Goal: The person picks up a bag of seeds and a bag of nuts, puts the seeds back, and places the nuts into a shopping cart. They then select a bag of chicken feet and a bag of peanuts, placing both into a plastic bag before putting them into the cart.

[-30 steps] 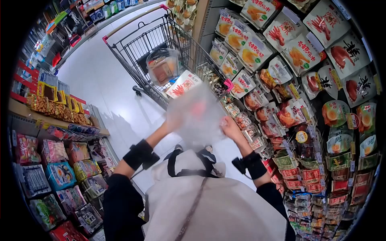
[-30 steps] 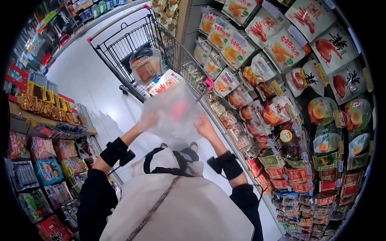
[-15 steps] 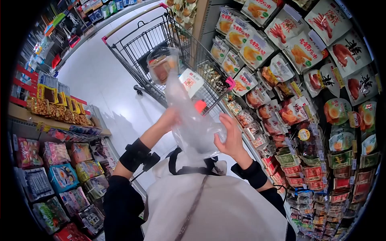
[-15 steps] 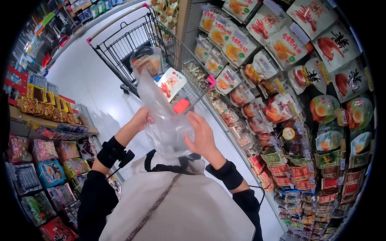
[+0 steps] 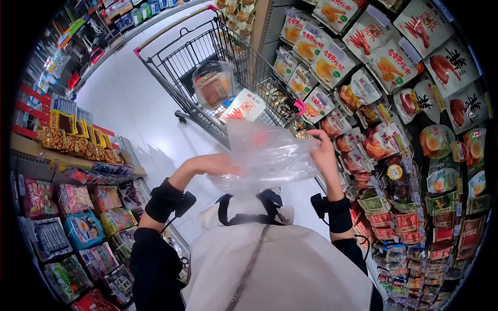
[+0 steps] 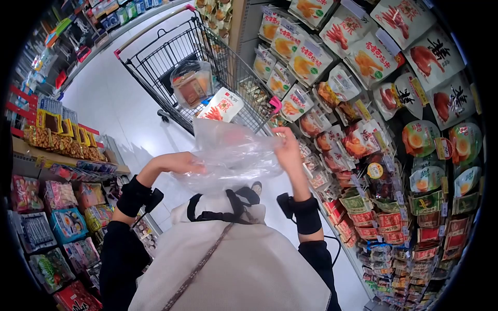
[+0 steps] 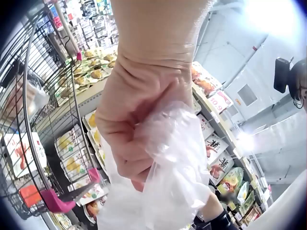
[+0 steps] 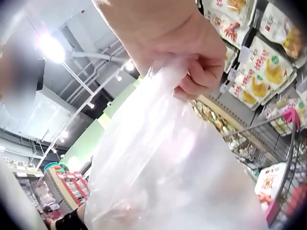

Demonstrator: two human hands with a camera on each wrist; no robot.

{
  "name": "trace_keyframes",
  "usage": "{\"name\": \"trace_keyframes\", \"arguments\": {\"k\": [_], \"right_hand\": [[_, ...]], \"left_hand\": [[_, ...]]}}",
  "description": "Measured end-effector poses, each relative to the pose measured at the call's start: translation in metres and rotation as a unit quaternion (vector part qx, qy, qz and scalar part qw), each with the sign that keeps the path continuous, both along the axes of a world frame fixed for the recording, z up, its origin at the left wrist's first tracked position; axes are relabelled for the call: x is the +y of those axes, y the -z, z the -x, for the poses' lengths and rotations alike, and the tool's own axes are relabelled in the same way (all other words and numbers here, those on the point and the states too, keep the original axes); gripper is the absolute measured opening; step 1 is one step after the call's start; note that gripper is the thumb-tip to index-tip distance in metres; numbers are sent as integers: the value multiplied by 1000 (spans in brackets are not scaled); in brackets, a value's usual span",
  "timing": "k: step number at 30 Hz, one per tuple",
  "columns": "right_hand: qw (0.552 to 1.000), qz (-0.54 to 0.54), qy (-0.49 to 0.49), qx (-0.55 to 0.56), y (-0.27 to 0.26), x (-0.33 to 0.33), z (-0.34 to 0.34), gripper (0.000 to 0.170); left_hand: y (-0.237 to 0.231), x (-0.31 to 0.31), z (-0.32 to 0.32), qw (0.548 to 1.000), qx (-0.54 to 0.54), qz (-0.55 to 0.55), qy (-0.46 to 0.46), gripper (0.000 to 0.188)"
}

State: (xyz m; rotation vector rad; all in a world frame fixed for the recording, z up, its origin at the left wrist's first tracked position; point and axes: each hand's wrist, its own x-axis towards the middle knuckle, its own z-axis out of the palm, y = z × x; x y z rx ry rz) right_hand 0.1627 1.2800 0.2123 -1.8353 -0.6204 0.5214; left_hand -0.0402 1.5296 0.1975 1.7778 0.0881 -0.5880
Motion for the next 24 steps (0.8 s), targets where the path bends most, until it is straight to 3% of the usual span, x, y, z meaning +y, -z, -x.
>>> {"name": "trace_keyframes", "arguments": {"k": [1,4,5,6,7,9,12,15,16,18,21,24], "right_hand": [[999,29,-5,-11,-2,-6,-9,27],[976,149,-72,-142,-7,-8,-5,22],[955,193,-101,-200,-9,-7,2,25],[957,149,-121,-218,7,-4,7,45],[955,195,-150,-166,-2,3,19,48],[935,283,-206,-59,-30,17,40,56],[948,194,-226,117,-45,23,49,64],[937,170,-251,172,-38,14,38,60],[933,178,-264,167,-40,10,35,56],[924,194,-290,155,-44,3,30,48],[974,24,-194,117,-43,6,46,30],[984,-32,-163,58,-37,8,46,19]], "left_hand": [[-1,2,3,997,-60,-39,-1,37],[-27,4,1,995,-40,-50,-72,33],[-23,1,-1,985,-111,-75,-112,33],[-16,-3,-3,967,-182,-100,-150,33],[-14,-8,-5,941,-251,-124,-188,33],[-21,-21,-11,928,-274,-131,-216,32],[-23,-29,-14,907,-300,-188,-228,25],[-24,-24,-15,892,-268,-255,-258,19],[-25,-19,-16,888,-248,-275,-274,18],[-16,-5,-20,888,-255,-198,-329,25],[-1,3,-23,881,-249,-148,-373,31],[-3,-2,-22,882,-237,-101,-394,32]]}}
